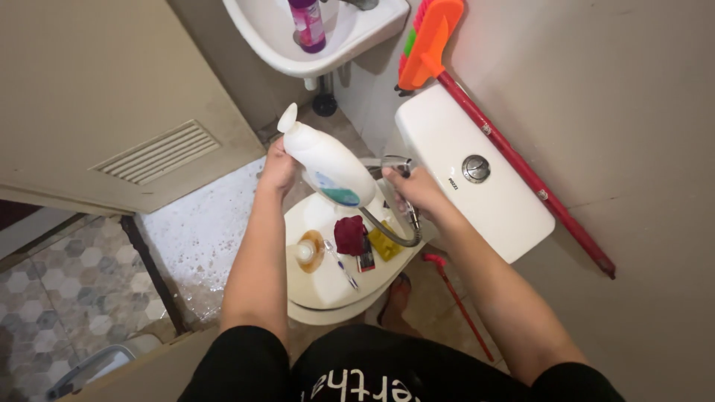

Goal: The person cleans a toilet area by scrubbing the toilet tank with a sponge, rinsing toiletries using a bidet sprayer, and scrubbing the toilet base and floor with a long-handled brush while spraying water.

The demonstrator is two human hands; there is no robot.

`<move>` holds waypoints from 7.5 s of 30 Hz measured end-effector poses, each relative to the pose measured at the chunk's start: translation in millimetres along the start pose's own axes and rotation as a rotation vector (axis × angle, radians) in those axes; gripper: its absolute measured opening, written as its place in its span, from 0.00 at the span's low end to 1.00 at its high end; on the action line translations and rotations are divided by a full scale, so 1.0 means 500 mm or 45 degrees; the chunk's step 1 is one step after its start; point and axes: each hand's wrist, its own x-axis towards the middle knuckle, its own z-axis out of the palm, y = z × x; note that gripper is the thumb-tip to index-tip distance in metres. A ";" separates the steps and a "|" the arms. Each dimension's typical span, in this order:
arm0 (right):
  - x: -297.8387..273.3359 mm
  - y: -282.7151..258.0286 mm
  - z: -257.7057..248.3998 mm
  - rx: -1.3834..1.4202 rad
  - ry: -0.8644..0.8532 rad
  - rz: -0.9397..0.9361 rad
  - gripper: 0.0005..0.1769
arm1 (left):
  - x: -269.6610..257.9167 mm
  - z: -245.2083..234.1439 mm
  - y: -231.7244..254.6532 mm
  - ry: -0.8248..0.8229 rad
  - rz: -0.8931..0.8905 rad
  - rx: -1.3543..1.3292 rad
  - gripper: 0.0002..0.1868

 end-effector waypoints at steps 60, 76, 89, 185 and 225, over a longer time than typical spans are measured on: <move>-0.167 0.157 0.000 -0.792 0.053 -0.342 0.23 | -0.098 0.083 -0.053 0.668 0.355 1.124 0.30; -0.156 0.108 0.156 -1.242 -0.396 -0.624 0.23 | -0.502 0.046 -0.197 0.818 -0.464 0.925 0.48; -0.107 0.097 0.138 -1.000 -0.338 -0.395 0.22 | -0.395 0.072 -0.051 0.433 -0.569 1.360 0.25; -0.046 0.380 -0.016 -1.345 0.167 -0.429 0.21 | -0.247 0.079 -0.403 0.213 -0.633 1.358 0.17; -0.029 0.124 0.072 -1.201 -0.289 -0.891 0.22 | -0.226 0.058 -0.292 1.165 -0.498 -1.299 0.11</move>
